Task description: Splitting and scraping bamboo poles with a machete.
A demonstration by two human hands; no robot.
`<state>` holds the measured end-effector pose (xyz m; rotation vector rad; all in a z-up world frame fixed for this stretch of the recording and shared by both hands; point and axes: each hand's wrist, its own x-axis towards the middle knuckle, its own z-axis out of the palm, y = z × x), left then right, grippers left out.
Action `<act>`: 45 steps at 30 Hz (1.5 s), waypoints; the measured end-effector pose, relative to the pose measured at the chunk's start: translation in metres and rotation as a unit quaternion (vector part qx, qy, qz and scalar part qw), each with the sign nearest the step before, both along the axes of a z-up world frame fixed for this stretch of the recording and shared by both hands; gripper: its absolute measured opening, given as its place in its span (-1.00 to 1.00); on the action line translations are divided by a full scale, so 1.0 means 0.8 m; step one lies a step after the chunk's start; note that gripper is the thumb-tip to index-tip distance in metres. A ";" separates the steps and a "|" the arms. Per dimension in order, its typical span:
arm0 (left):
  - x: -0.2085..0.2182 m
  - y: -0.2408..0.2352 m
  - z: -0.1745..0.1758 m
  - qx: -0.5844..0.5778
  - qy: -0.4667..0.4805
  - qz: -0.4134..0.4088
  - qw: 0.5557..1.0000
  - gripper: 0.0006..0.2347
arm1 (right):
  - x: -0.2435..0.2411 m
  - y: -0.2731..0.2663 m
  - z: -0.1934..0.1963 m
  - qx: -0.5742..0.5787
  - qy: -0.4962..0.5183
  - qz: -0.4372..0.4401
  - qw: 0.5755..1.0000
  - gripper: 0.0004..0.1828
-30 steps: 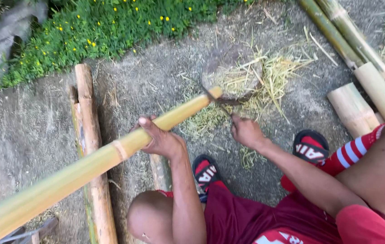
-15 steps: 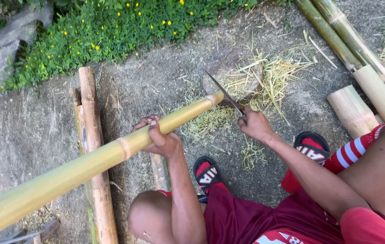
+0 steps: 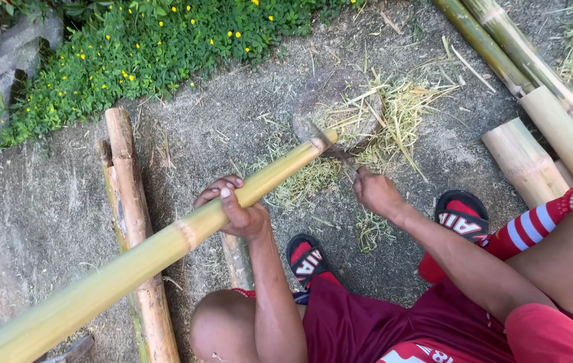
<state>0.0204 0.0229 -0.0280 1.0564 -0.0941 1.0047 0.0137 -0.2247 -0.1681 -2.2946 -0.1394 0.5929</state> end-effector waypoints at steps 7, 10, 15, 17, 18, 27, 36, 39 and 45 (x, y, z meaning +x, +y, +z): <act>0.004 -0.007 0.002 0.023 -0.008 0.002 1.000 -0.78 | 0.005 -0.008 0.021 -0.044 0.065 -0.031 0.996 -0.74; 0.006 -0.007 0.001 0.039 -0.014 -0.016 0.999 -0.78 | -0.005 0.004 0.025 -0.043 -0.048 0.018 0.998 -0.76; -0.005 -0.005 -0.010 0.072 -0.014 -0.042 0.996 -0.80 | -0.002 -0.012 -0.001 -0.048 0.035 -0.023 0.998 -0.74; -0.005 -0.013 0.000 0.067 -0.010 -0.038 0.997 -0.80 | -0.006 -0.005 0.012 -0.050 0.029 -0.023 0.998 -0.74; -0.005 -0.017 0.005 0.063 -0.002 -0.031 0.998 -0.79 | -0.007 -0.001 0.019 -0.051 0.026 -0.021 0.998 -0.73; -0.012 -0.009 -0.017 0.075 0.006 -0.040 0.996 -0.80 | 0.003 -0.023 0.000 -0.056 0.097 -0.051 0.992 -0.72; -0.016 -0.006 0.005 0.124 0.014 -0.118 0.985 -0.82 | -0.005 -0.003 -0.014 0.023 -0.090 0.019 0.995 -0.76; -0.012 -0.004 -0.005 0.105 0.000 -0.115 0.988 -0.81 | -0.006 0.005 0.017 -0.002 -0.084 0.002 0.996 -0.77; -0.025 -0.011 0.001 0.105 0.014 -0.105 0.989 -0.78 | -0.023 0.016 0.030 0.010 -0.145 0.030 0.989 -0.82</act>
